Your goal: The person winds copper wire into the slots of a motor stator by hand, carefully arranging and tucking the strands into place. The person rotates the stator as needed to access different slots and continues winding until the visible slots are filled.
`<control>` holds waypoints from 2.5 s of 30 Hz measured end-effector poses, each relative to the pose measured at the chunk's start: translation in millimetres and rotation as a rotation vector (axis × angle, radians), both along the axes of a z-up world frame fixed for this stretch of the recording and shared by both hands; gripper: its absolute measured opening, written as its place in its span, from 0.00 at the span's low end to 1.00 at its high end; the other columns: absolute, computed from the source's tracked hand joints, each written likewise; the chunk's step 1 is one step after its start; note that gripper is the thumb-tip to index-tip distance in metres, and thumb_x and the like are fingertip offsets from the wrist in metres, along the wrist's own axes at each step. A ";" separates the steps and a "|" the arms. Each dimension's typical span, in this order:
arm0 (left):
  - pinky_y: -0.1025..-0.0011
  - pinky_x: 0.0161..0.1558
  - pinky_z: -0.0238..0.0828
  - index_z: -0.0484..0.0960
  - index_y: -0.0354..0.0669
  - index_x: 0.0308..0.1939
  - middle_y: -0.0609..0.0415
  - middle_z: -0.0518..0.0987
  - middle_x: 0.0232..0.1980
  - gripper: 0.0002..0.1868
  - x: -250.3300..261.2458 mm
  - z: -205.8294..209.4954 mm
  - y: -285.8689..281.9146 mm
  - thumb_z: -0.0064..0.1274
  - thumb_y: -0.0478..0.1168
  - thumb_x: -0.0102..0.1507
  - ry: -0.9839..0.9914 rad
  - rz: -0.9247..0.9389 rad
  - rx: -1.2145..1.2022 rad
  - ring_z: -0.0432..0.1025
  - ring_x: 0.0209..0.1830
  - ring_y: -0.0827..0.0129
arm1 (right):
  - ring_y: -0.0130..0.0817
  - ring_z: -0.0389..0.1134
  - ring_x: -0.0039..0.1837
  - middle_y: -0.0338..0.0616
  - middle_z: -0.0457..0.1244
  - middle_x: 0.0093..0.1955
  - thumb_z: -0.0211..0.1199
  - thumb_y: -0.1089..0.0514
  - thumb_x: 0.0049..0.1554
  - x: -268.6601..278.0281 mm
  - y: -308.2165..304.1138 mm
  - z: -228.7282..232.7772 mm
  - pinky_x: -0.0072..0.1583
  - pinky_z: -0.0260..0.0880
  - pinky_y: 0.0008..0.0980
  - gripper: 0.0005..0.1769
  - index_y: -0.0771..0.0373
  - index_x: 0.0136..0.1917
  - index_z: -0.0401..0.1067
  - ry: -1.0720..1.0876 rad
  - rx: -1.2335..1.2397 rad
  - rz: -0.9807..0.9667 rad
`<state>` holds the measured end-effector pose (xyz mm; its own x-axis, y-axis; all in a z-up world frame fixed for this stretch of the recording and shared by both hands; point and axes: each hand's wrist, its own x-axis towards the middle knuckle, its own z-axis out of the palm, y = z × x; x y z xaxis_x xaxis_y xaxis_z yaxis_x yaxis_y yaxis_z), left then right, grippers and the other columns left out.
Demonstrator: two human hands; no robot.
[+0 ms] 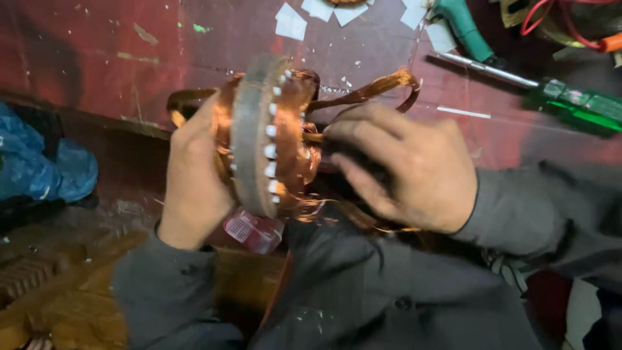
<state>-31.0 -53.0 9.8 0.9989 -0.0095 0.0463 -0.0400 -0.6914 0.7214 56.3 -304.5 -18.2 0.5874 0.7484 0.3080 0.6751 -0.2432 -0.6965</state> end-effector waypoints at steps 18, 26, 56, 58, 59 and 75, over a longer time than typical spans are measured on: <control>0.65 0.57 0.75 0.76 0.32 0.62 0.42 0.77 0.58 0.24 31.6 -4.8 -56.3 0.57 0.25 0.61 -0.033 -0.034 0.009 0.76 0.57 0.47 | 0.54 0.68 0.51 0.51 0.66 0.54 0.73 0.58 0.49 27.6 -27.2 -23.9 0.49 0.68 0.47 0.26 0.64 0.60 0.73 -0.049 -0.036 -0.085; 0.65 0.56 0.75 0.75 0.27 0.58 0.37 0.77 0.59 0.22 21.1 -10.1 -43.0 0.54 0.28 0.59 0.039 0.026 -0.134 0.76 0.55 0.53 | 0.50 0.68 0.52 0.47 0.66 0.47 0.73 0.56 0.57 34.0 -30.6 -26.4 0.53 0.69 0.44 0.13 0.61 0.53 0.75 -0.047 0.070 -0.037; 0.71 0.56 0.76 0.76 0.31 0.61 0.47 0.80 0.57 0.22 2.5 -26.2 -20.7 0.61 0.34 0.64 0.053 0.080 -0.162 0.79 0.53 0.64 | 0.51 0.68 0.43 0.49 0.64 0.41 0.70 0.59 0.55 26.4 3.5 -8.9 0.43 0.69 0.45 0.13 0.62 0.51 0.72 0.102 -0.045 -0.080; 0.72 0.50 0.77 0.79 0.33 0.58 0.48 0.81 0.53 0.19 2.6 -25.6 -20.8 0.60 0.33 0.63 0.165 0.117 -0.193 0.79 0.45 0.64 | 0.50 0.68 0.43 0.48 0.64 0.41 0.70 0.59 0.55 22.2 3.2 -12.2 0.43 0.69 0.44 0.12 0.62 0.51 0.72 0.086 -0.047 -0.106; 0.69 0.53 0.76 0.78 0.32 0.58 0.44 0.79 0.57 0.22 7.4 -23.6 -22.0 0.62 0.33 0.61 0.091 0.062 -0.134 0.78 0.50 0.59 | 0.49 0.68 0.42 0.48 0.63 0.40 0.70 0.60 0.55 23.1 3.1 -12.2 0.43 0.69 0.44 0.12 0.63 0.51 0.72 0.059 -0.055 -0.136; 0.65 0.62 0.75 0.74 0.33 0.64 0.40 0.76 0.67 0.23 31.6 -12.9 -35.1 0.60 0.31 0.65 -0.018 -0.036 0.008 0.77 0.62 0.50 | 0.53 0.67 0.42 0.50 0.64 0.44 0.71 0.53 0.55 31.0 -0.4 -13.1 0.41 0.66 0.46 0.18 0.60 0.56 0.74 0.102 -0.134 -0.157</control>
<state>0.6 -88.1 -3.1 0.9969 -0.0455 0.0638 -0.0775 -0.6953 0.7145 87.3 -304.9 -31.3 0.7229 0.6756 0.1450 0.5492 -0.4344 -0.7140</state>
